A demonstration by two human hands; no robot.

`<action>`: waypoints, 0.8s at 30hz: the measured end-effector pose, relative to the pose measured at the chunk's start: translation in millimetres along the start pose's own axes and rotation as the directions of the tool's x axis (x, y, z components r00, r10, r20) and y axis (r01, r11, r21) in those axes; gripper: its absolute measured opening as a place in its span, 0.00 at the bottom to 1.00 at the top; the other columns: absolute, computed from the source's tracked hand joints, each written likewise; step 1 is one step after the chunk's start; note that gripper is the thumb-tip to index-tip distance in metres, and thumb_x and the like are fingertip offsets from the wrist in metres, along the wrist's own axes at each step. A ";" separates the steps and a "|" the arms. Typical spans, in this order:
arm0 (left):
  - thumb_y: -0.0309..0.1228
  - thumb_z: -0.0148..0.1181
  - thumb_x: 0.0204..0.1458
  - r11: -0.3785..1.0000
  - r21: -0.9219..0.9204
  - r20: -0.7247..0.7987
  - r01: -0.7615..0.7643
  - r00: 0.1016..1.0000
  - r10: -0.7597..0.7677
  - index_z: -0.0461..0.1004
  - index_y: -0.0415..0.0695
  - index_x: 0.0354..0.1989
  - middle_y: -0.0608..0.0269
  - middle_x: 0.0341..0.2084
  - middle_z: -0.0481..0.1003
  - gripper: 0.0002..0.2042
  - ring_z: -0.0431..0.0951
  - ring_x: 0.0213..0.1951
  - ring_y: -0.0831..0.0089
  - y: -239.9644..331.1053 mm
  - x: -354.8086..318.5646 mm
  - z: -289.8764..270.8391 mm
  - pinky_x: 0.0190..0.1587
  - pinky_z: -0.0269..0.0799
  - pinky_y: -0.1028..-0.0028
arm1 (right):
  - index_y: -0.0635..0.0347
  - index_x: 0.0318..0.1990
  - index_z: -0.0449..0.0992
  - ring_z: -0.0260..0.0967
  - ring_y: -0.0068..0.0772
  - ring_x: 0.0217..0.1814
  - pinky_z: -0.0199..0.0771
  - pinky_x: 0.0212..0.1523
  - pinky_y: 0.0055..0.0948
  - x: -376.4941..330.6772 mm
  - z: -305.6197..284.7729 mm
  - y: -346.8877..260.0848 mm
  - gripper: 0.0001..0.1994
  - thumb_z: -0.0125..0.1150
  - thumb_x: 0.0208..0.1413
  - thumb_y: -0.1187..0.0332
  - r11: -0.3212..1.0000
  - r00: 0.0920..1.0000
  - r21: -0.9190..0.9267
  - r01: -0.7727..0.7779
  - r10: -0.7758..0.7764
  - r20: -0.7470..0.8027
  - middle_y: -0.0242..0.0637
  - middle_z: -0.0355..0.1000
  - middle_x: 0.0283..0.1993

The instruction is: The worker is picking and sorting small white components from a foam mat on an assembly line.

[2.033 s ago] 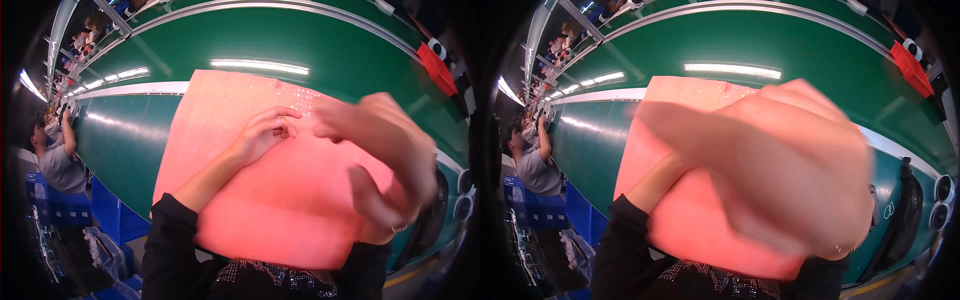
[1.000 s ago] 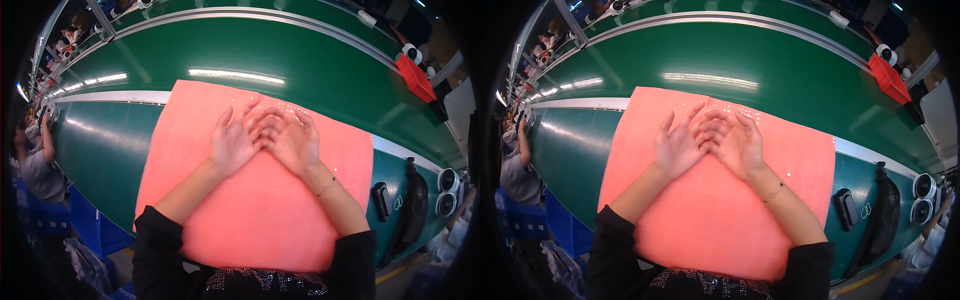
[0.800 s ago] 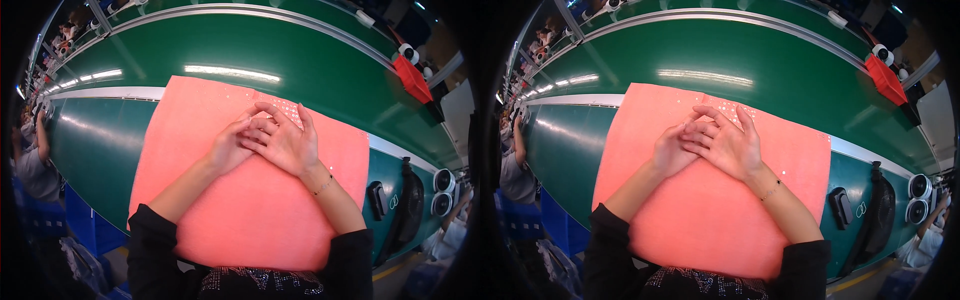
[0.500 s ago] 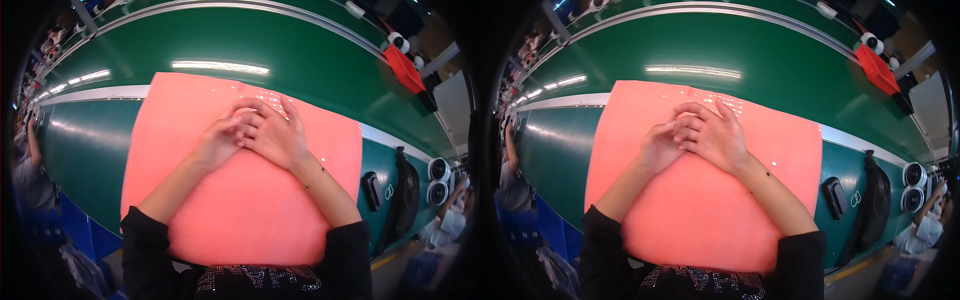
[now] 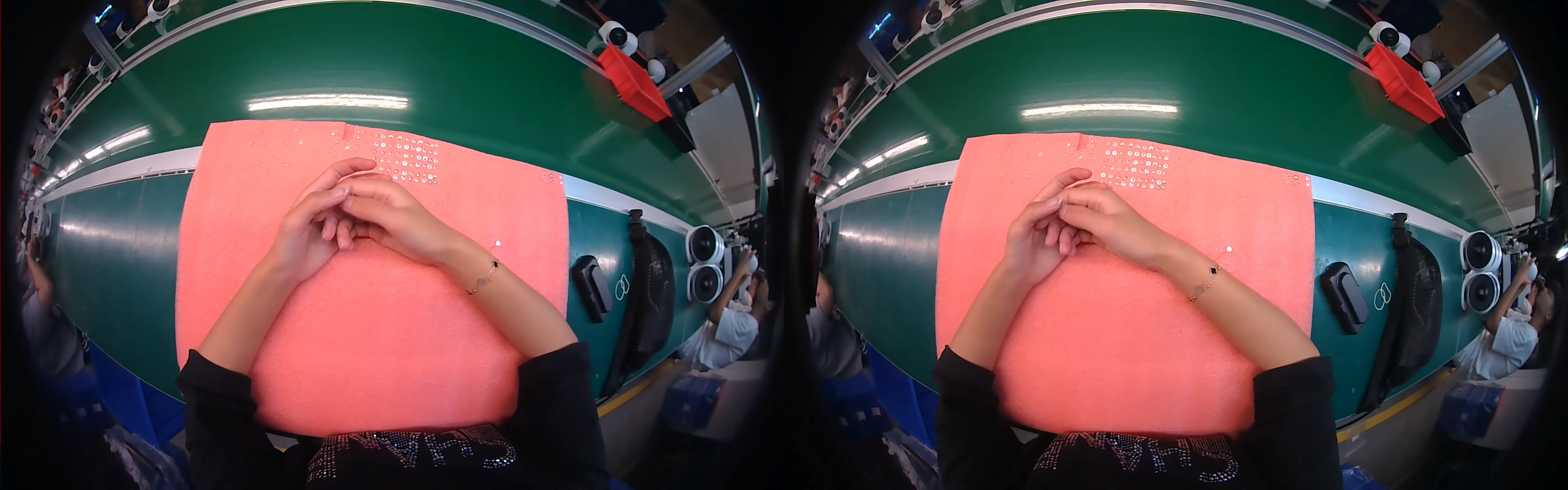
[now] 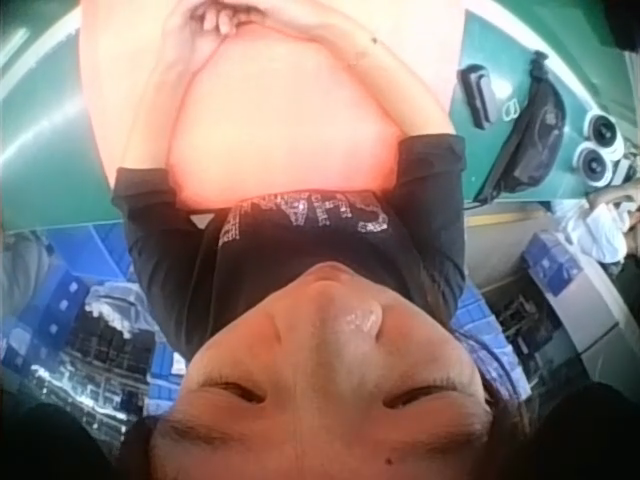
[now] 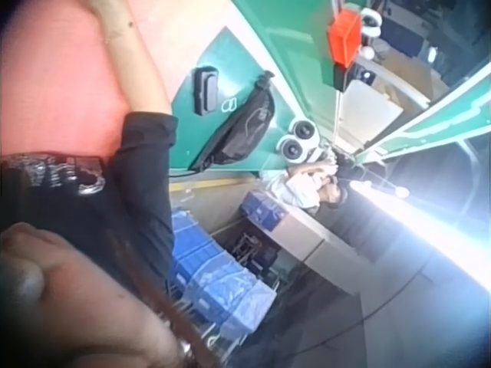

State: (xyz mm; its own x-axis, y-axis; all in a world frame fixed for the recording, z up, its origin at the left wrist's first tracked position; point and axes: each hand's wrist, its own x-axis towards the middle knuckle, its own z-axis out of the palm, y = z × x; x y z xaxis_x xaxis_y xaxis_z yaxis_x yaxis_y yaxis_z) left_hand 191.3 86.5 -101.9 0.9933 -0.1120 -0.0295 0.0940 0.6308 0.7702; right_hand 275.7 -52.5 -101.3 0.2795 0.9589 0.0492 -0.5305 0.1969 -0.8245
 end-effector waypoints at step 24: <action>0.34 0.46 0.53 0.987 0.154 -0.033 -0.046 0.998 0.052 0.65 0.37 0.49 0.57 0.33 0.73 0.17 0.72 0.40 0.75 -0.4 1.9 16.0 0.45 0.68 0.76 | 0.64 0.30 0.70 0.67 0.42 0.33 0.66 0.34 0.36 -9.0 23.5 17.4 0.04 0.54 0.44 0.78 0.255 0.895 -0.909 0.331 -0.391 0.216 0.44 0.68 0.29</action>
State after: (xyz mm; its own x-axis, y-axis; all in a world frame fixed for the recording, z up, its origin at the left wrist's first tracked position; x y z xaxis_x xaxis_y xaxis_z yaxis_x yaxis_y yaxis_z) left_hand 192.0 73.8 -92.1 0.9985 -0.0536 -0.0103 0.0362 0.5092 0.8599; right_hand 245.1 -52.9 -102.9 0.2844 0.8253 0.4879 0.6841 0.1819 -0.7064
